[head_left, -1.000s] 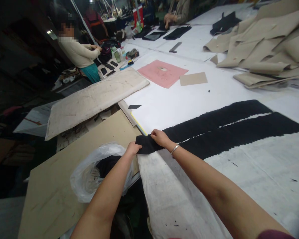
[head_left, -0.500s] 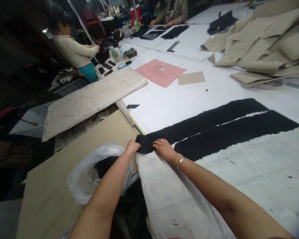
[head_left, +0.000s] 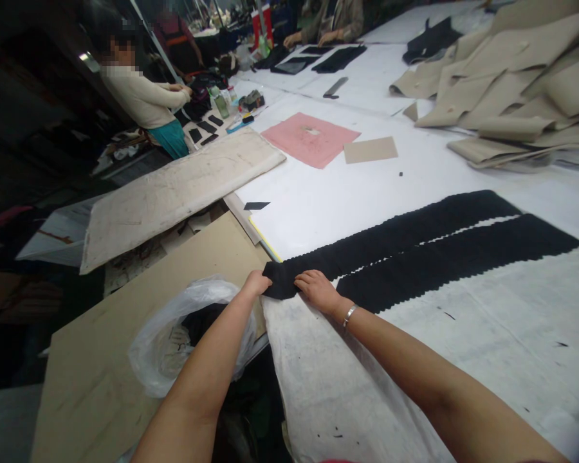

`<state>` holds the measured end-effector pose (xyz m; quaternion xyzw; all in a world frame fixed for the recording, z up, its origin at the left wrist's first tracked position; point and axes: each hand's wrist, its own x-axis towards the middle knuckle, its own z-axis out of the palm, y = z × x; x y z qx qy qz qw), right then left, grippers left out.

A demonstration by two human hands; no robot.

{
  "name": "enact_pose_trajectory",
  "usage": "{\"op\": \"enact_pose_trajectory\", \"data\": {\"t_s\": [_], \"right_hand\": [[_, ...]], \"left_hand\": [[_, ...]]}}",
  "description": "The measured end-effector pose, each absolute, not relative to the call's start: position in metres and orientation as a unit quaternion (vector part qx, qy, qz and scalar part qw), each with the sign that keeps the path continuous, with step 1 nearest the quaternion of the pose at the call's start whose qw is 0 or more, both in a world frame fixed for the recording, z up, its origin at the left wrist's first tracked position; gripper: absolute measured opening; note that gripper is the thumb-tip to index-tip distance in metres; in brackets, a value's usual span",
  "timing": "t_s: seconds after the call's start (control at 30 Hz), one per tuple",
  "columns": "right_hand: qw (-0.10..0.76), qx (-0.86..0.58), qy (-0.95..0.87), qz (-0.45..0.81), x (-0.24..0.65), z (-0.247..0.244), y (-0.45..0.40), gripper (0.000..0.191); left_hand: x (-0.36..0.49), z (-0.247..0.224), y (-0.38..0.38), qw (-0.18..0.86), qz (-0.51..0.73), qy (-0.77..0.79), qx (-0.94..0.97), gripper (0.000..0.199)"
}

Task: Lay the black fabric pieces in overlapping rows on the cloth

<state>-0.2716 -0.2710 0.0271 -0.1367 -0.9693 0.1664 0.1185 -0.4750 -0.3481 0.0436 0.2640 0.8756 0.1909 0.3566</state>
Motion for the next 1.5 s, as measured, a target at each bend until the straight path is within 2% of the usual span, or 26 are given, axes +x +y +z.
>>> {"op": "enact_pose_trajectory", "data": {"t_s": [0.4,1.5], "right_hand": [[0.087,-0.123,-0.98,0.133,-0.274,0.037,-0.275,0.027],[0.074,-0.049,-0.993,0.083,-0.284,0.041,-0.268,0.021]], "left_hand": [[-0.475,0.049,-0.349,0.329,0.157,0.886,0.288,0.022],[-0.478,0.058,-0.355,0.289,0.073,0.887,0.353,0.023]]}}
